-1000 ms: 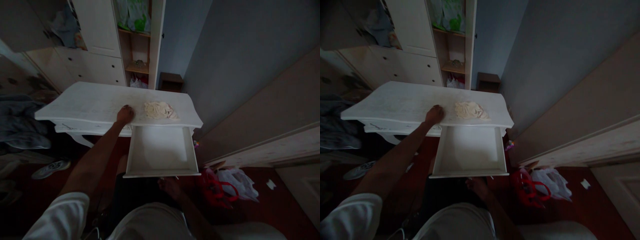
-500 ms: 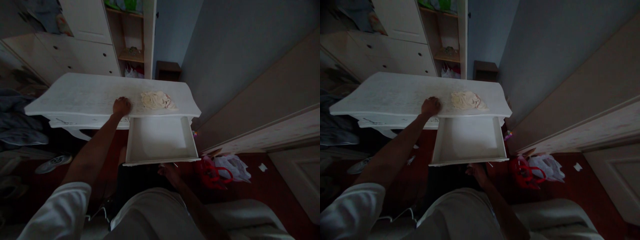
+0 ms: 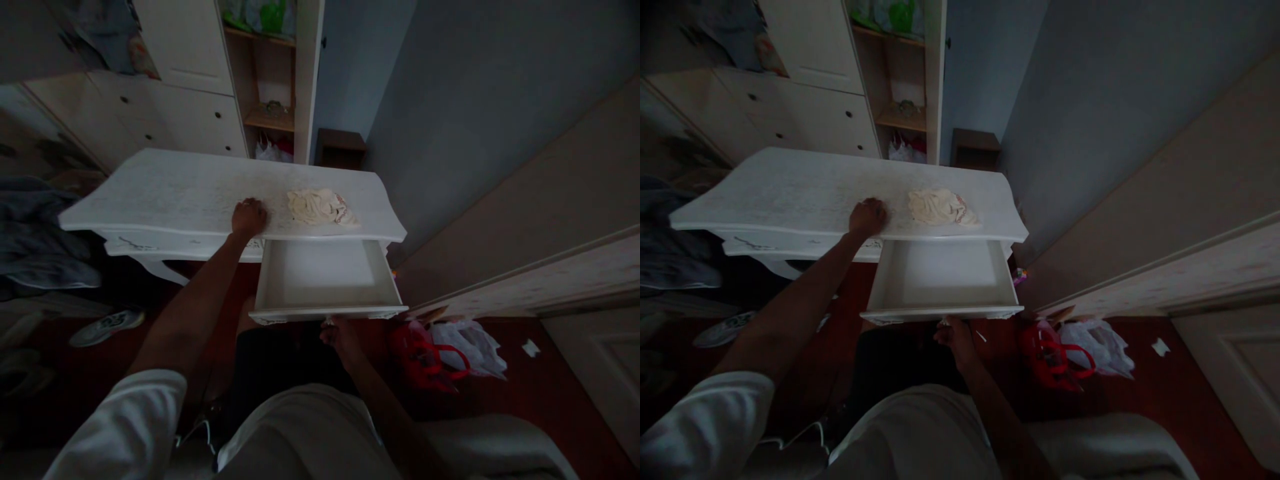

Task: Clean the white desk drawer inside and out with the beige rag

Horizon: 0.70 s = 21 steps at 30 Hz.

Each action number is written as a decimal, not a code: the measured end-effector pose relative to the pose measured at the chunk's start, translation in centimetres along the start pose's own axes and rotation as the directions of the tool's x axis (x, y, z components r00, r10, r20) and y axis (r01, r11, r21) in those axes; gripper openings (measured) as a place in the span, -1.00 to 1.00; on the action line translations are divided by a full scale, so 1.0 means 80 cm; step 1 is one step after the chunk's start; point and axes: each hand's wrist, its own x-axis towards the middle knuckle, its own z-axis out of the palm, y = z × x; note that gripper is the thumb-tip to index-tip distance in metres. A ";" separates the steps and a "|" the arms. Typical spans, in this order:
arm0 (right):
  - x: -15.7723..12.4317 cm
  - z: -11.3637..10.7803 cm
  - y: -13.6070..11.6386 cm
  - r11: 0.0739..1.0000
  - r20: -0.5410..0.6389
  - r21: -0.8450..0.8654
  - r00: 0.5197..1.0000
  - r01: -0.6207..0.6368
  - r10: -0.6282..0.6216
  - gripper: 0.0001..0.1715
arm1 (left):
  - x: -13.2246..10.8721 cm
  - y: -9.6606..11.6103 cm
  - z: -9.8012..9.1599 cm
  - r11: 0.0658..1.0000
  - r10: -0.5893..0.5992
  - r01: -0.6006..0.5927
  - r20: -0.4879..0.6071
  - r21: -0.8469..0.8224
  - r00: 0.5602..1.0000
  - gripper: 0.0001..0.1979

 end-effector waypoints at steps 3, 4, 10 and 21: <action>0.012 0.002 -0.008 1.000 0.002 -0.021 1.000 0.005 -0.005 -0.58 | 0.000 0.001 0.001 1.000 -0.001 0.001 -0.011 -0.007 1.000 -0.51; 0.016 0.003 -0.012 1.000 0.005 -0.027 1.000 0.006 -0.006 -0.60 | -0.001 0.001 0.001 1.000 -0.005 0.005 -0.014 -0.009 1.000 -0.50; 0.052 0.015 -0.029 0.998 0.035 -0.070 0.999 -0.009 0.012 -0.60 | 0.000 0.000 0.002 0.999 -0.025 0.024 -0.016 -0.042 1.000 -0.50; 0.137 0.048 -0.080 0.993 0.019 -0.120 1.000 0.023 -0.021 -0.58 | -0.001 0.001 0.001 0.999 -0.003 0.001 -0.038 -0.035 0.999 -0.53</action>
